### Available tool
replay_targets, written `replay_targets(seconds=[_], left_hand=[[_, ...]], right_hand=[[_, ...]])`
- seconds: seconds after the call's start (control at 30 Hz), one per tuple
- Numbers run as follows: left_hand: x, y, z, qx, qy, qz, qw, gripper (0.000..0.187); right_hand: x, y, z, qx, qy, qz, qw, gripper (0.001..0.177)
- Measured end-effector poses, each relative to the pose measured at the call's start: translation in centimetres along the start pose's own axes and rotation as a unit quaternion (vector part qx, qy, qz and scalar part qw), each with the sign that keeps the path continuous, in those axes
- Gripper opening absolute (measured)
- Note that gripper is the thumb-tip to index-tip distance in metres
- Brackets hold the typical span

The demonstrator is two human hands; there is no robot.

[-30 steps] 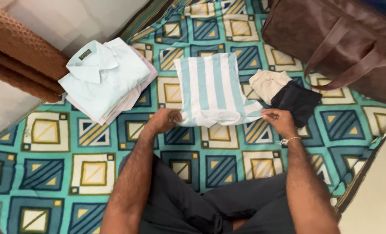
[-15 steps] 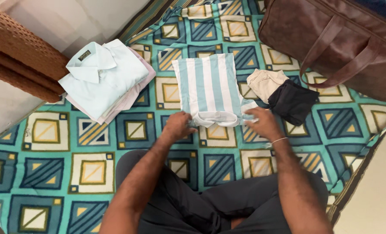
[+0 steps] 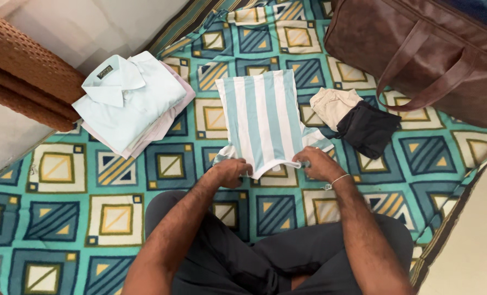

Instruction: The person folds shirts by hand on a bed, placing them one by one into a brown travel bag.

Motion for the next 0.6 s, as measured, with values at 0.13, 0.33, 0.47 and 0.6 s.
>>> replay_targets(seconds=[0.13,0.33,0.47,0.6], left_hand=[[1.5,-0.5,-0.7,0.036,-0.017,-0.028,0.999,0.031],[5.4,0.3,-1.3,-0.356,-0.109,-0.099,0.923,0.027],[6.6,1.4,-0.7,-0.362,-0.08,-0.203,0.906,0.034],[8.2,1.9,0.5,-0.233,-0.172,-0.256,0.922,0.034]], right_hand=[[-1.7,-0.6,-0.3,0.003,0.029,0.099,0.995,0.034],[-2.6,-1.1,-0.9,-0.2,-0.096,0.129,0.966,0.036],[-4.4,-1.4,0.3,-0.261,-0.276,0.167,0.91,0.08],[-7.9,-1.7,0.5,-0.175,-0.073,0.347,0.919,0.073]])
Point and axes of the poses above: each hand's wrist, its own y-axis towards the middle knuckle, its own z-axis out of the palm, x = y × z, the point moved 2 cm from there along y, towards the middle knuckle, and after that the axes turned 7 degrees about -z, right-handed, at the moved point
